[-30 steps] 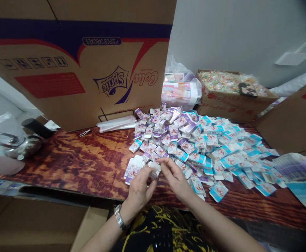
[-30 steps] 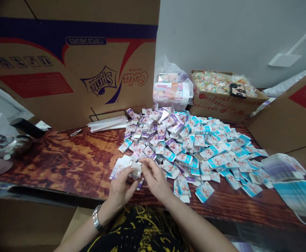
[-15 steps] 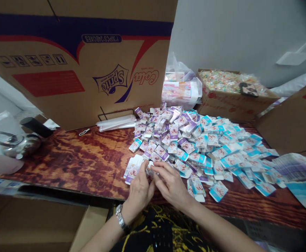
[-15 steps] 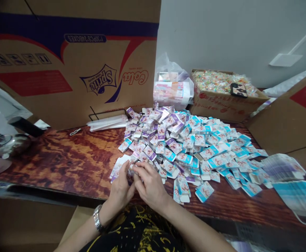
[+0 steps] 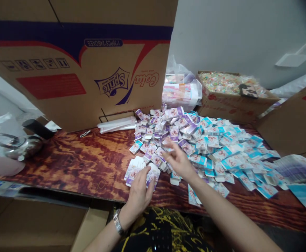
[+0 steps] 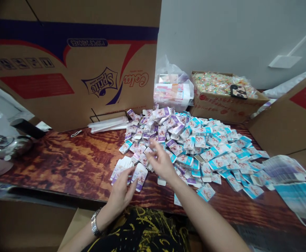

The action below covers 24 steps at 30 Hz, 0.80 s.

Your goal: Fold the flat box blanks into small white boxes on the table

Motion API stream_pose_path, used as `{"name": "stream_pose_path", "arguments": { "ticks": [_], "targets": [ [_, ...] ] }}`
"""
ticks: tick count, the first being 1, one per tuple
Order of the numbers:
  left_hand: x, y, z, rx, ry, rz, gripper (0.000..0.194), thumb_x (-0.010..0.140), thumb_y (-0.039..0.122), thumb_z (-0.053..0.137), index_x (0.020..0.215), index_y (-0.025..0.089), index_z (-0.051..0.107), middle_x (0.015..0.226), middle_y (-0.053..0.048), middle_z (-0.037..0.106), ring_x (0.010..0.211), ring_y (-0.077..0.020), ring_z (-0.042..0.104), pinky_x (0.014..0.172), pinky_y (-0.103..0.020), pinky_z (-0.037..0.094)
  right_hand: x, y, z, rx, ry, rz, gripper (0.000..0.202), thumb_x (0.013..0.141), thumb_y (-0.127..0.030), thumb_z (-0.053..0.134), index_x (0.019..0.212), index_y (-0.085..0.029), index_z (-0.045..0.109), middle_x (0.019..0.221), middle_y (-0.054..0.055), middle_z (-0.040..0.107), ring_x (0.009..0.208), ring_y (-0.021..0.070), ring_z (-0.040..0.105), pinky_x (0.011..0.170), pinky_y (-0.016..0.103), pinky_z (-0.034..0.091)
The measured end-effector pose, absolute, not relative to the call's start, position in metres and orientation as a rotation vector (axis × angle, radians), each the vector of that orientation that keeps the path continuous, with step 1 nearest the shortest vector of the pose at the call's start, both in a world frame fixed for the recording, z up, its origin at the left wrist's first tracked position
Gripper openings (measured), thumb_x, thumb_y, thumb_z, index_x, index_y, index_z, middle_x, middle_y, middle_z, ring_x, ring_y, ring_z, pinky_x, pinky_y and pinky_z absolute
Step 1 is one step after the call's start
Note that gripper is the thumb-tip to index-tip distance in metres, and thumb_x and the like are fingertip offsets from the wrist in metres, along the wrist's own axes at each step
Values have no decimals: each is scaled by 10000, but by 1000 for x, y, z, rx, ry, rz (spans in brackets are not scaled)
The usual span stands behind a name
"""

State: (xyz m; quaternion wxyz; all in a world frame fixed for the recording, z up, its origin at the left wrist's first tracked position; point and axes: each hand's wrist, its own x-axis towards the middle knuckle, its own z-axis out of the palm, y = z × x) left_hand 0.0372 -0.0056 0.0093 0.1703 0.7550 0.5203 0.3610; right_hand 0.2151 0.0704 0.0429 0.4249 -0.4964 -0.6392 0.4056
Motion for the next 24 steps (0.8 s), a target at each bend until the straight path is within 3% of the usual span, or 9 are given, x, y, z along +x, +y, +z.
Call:
{"name": "stream_pose_path", "arguments": {
  "ticks": [3,7,10,15,19,21,24],
  "targets": [
    [37,-7,-12,2133,1482,918,385,873,166,440,1250,112,381,1174,-179,563,1108,-236,554,910,-422,489,209,43,15,-1464,-2218,841,291,845,-318,540,1114,-221,591,967,83,629,846,211,611,777,348,475],
    [38,-6,-31,2176,1464,807,450,817,116,442,1261,98,368,1194,-199,542,1124,-262,540,919,-470,474,195,21,-12,-1794,-2476,588,426,784,-322,622,1185,-216,525,1031,120,563,899,257,581,684,337,482],
    [36,-4,-38,2190,1476,737,487,790,97,444,1271,85,361,1227,-217,516,1174,-279,500,936,-484,458,189,18,-22,-1816,-2449,519,389,786,-306,625,1153,-229,519,1052,108,525,964,251,534,666,305,476],
    [38,-5,-42,2238,1532,633,639,754,119,521,1341,69,274,1338,-232,425,1251,-305,418,988,-483,413,187,19,-24,-1677,-2126,545,103,860,-249,511,897,-194,590,935,74,506,872,201,531,711,297,469],
    [42,-4,-27,2291,1628,678,701,771,174,556,1381,99,219,1310,-209,469,1186,-299,488,932,-444,462,188,23,-7,-1473,-1810,797,141,853,-247,517,747,-182,583,886,57,501,842,181,546,730,292,477],
    [44,-1,-15,2308,1636,780,655,793,175,530,1374,104,235,1276,-203,504,1149,-280,526,906,-408,482,191,23,6,-1378,-1762,882,149,857,-273,522,754,-187,586,886,51,516,847,180,554,739,296,480],
    [44,3,1,2215,1632,934,554,811,192,520,1323,132,319,1152,-153,602,978,-232,630,801,-332,530,196,20,24,-1275,-1746,858,152,866,-272,517,987,-205,581,978,63,535,865,174,560,775,308,484]
  ]
}}
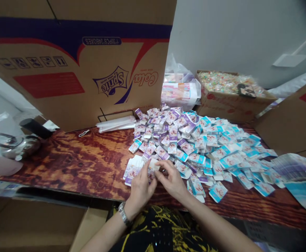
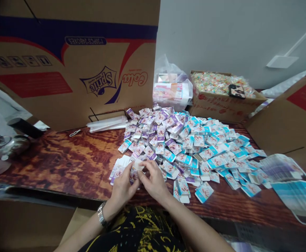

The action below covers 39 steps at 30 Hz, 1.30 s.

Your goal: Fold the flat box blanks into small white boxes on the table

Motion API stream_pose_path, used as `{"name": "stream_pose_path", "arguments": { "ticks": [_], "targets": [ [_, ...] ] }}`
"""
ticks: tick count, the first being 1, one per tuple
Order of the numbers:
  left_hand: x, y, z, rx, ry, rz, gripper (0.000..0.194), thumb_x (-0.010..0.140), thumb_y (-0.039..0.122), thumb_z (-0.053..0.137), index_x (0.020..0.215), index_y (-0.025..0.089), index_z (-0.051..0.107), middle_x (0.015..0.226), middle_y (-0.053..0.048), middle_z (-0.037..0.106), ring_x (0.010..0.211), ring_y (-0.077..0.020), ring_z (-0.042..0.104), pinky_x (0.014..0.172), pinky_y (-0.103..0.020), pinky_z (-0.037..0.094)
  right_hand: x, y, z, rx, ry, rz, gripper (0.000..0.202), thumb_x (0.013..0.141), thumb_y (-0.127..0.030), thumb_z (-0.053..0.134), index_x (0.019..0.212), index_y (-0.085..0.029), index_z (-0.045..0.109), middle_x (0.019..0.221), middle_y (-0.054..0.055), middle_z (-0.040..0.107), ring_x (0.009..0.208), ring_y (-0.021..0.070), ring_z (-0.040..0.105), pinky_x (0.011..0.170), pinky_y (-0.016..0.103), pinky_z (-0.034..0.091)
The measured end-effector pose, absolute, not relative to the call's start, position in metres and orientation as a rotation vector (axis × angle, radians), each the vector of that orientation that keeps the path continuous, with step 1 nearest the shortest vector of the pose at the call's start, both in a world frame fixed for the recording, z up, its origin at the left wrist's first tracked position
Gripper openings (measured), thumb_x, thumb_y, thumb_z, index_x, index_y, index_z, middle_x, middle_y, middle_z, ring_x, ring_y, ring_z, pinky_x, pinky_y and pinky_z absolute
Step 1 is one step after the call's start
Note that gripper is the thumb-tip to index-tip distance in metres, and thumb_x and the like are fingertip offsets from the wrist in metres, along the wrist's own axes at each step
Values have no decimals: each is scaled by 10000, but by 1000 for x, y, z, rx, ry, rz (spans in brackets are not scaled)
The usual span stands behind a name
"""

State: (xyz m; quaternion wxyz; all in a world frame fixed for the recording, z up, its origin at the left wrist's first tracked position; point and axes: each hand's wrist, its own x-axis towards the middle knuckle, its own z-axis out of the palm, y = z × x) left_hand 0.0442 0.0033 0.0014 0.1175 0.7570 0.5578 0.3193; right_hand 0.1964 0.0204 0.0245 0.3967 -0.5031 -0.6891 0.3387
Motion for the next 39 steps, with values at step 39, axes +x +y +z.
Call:
{"name": "stream_pose_path", "arguments": {
  "ticks": [39],
  "targets": [
    [33,4,27,2006,1530,1181,504,862,262,527,1313,142,337,1240,-166,522,1144,-231,526,918,-380,480,218,78,52,-1175,-1000,1224,525,846,-504,493,1303,-280,365,956,27,624,796,160,639,697,304,517]
  ]
}}
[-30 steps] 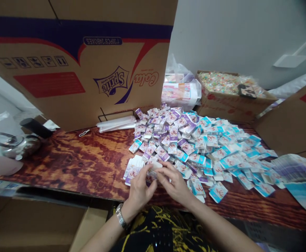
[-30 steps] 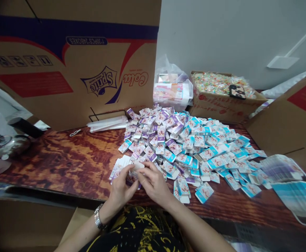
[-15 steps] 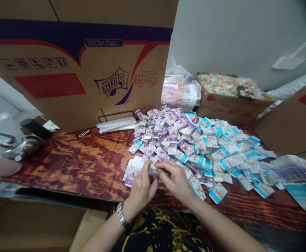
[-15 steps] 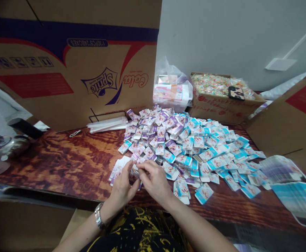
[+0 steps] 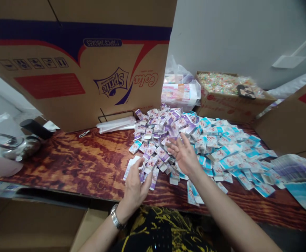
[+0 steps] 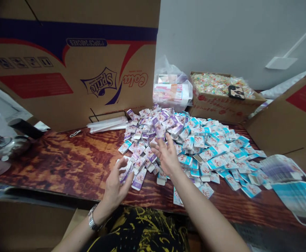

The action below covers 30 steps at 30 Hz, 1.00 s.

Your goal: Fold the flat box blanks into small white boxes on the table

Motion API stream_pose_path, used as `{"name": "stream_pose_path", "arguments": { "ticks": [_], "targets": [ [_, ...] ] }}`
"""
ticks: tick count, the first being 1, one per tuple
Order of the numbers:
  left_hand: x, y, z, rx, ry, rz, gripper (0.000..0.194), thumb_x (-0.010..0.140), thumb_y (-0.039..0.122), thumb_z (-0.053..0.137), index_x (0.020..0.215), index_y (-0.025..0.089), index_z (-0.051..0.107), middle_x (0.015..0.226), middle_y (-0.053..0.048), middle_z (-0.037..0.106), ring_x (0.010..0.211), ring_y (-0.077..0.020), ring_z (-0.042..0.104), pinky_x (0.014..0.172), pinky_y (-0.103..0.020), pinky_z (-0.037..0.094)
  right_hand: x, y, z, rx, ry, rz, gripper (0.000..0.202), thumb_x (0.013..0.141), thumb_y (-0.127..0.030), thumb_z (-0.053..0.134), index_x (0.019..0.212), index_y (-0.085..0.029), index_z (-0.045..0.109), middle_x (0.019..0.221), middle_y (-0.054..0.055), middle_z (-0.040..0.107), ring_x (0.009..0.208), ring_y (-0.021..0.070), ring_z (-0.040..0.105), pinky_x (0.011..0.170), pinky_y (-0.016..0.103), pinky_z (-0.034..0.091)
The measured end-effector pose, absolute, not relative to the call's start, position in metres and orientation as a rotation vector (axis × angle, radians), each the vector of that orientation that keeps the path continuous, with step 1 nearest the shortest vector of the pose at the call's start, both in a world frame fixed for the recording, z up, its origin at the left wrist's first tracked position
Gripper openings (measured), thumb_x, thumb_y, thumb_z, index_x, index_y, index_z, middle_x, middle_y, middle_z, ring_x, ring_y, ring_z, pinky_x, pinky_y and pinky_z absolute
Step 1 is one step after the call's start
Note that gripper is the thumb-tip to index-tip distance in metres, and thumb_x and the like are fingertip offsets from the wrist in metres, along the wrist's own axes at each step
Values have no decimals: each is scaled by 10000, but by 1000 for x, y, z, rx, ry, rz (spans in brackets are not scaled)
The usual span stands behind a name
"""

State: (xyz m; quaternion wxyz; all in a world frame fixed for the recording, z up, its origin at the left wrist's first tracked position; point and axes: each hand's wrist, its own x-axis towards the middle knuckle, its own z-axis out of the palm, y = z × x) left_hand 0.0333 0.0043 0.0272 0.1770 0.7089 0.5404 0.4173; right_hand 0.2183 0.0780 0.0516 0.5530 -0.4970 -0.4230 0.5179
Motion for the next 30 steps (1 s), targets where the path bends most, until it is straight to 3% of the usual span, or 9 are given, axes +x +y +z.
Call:
{"name": "stream_pose_path", "arguments": {
  "ticks": [4,9,14,19,24,27,30],
  "targets": [
    [33,1,9,1964,1491,966,265,884,207,445,1142,160,483,1023,-109,634,948,-197,628,810,-353,527,211,52,14,-1374,-1890,1109,281,822,-398,561,1022,-208,617,856,49,633,803,199,622,716,317,487],
    [36,-3,-12,2026,1490,674,264,825,119,427,1078,138,502,936,-110,654,856,-218,646,767,-385,530,192,22,-20,-1747,-2421,626,439,761,-360,646,1163,-212,547,1049,125,557,928,265,570,718,345,470],
    [38,-7,-28,2108,1473,691,419,788,91,436,1205,120,411,1114,-164,594,1038,-243,591,867,-428,497,186,23,-23,-1797,-2402,580,399,747,-307,654,1115,-217,527,1091,109,497,1014,272,510,692,334,475],
    [41,-10,-33,2218,1476,714,655,781,137,518,1368,97,231,1346,-222,417,1267,-296,404,996,-484,402,191,27,-18,-1710,-2048,645,93,834,-232,522,865,-179,591,972,81,511,901,200,538,755,310,462],
    [47,-6,-13,2231,1543,771,788,829,199,523,1433,106,25,1413,-243,317,1313,-295,339,1000,-465,403,196,28,8,-1506,-1779,861,116,822,-248,536,750,-179,596,983,72,534,937,197,554,799,314,448],
    [50,0,2,2224,1624,880,809,835,210,522,1439,128,-10,1471,-248,177,1350,-331,247,973,-474,423,197,28,21,-1421,-1753,909,139,827,-278,540,737,-189,597,1045,75,539,988,206,546,796,311,444],
    [51,6,10,2226,1654,949,832,827,248,548,1440,146,-5,1486,-255,81,1323,-359,296,907,-457,474,199,31,25,-1439,-1692,933,163,822,-296,547,714,-187,600,1004,72,563,979,211,549,803,319,440]
  ]
}}
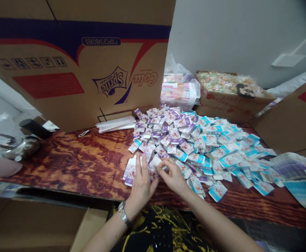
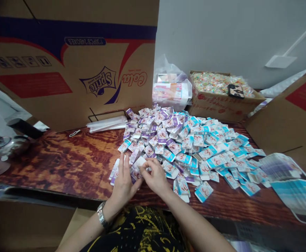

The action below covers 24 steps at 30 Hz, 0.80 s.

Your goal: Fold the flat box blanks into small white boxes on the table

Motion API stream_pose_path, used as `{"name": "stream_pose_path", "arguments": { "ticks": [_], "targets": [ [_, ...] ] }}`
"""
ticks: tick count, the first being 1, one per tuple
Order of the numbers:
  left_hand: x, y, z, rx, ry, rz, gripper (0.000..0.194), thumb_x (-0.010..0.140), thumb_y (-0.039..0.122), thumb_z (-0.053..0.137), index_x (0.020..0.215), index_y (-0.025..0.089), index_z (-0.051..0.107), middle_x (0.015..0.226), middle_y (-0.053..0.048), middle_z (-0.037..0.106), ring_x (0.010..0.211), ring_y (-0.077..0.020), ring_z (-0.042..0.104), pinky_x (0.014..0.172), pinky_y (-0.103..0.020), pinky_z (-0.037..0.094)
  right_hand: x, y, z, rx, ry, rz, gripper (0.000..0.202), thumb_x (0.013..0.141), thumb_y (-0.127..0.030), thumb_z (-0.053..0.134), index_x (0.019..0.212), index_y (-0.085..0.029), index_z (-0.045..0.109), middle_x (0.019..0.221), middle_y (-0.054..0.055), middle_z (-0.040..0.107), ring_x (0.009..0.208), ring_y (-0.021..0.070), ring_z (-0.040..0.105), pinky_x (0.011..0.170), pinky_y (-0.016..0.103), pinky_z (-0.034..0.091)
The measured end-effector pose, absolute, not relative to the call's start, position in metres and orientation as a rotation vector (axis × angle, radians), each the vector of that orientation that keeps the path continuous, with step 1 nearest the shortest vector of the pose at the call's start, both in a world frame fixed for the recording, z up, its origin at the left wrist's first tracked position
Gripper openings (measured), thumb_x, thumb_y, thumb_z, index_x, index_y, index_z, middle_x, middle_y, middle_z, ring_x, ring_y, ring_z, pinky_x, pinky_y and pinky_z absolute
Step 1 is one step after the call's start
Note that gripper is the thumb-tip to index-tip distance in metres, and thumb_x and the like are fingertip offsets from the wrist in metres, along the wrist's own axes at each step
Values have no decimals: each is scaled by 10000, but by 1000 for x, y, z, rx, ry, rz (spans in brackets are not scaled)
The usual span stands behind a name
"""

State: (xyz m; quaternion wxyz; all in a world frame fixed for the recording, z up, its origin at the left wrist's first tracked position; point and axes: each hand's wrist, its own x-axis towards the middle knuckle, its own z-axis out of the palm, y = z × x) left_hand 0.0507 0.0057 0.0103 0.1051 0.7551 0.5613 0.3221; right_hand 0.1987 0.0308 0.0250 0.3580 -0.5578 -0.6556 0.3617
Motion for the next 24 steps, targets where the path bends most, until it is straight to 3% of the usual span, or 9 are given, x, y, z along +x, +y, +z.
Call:
{"name": "stream_pose_path", "arguments": {
  "ticks": [5,7,13,16,19,24],
  "targets": [
    [47,11,11,2402,1600,831,714,835,218,533,1419,122,134,1241,-211,484,1161,-305,500,893,-434,483,199,32,26,-1418,-1681,928,171,840,-303,532,721,-188,578,1009,73,564,1026,216,539,857,329,428],
    [45,11,9,2429,1595,779,674,821,197,539,1394,108,196,1151,-192,549,1069,-294,559,861,-430,498,198,29,29,-1386,-1716,897,161,849,-299,528,738,-190,571,1065,81,546,1056,218,530,877,336,423],
    [42,9,6,2305,1500,910,517,813,144,492,1304,161,330,1074,-130,622,916,-221,638,761,-330,533,199,23,43,-1177,-1857,778,120,892,-264,479,869,-205,581,1115,92,527,1095,210,514,918,348,426],
    [42,8,13,2135,1531,993,544,813,208,531,1310,174,313,1008,-91,637,781,-181,652,696,-294,531,202,22,46,-1159,-1854,643,178,885,-273,505,1045,-223,563,1194,106,505,1154,228,479,962,392,408],
    [41,7,20,2061,1503,1080,537,815,222,537,1303,188,315,1048,-87,617,795,-160,644,701,-275,518,205,19,44,-1105,-1912,577,217,885,-247,500,1087,-226,578,1232,115,492,1144,228,490,953,390,420],
    [39,6,19,2128,1402,1071,397,812,184,533,1193,198,418,936,-46,632,741,-142,633,691,-259,513,205,16,48,-1080,-1854,913,221,916,-271,454,1052,-234,624,1160,77,554,1083,197,533,917,342,436]
  ]
}}
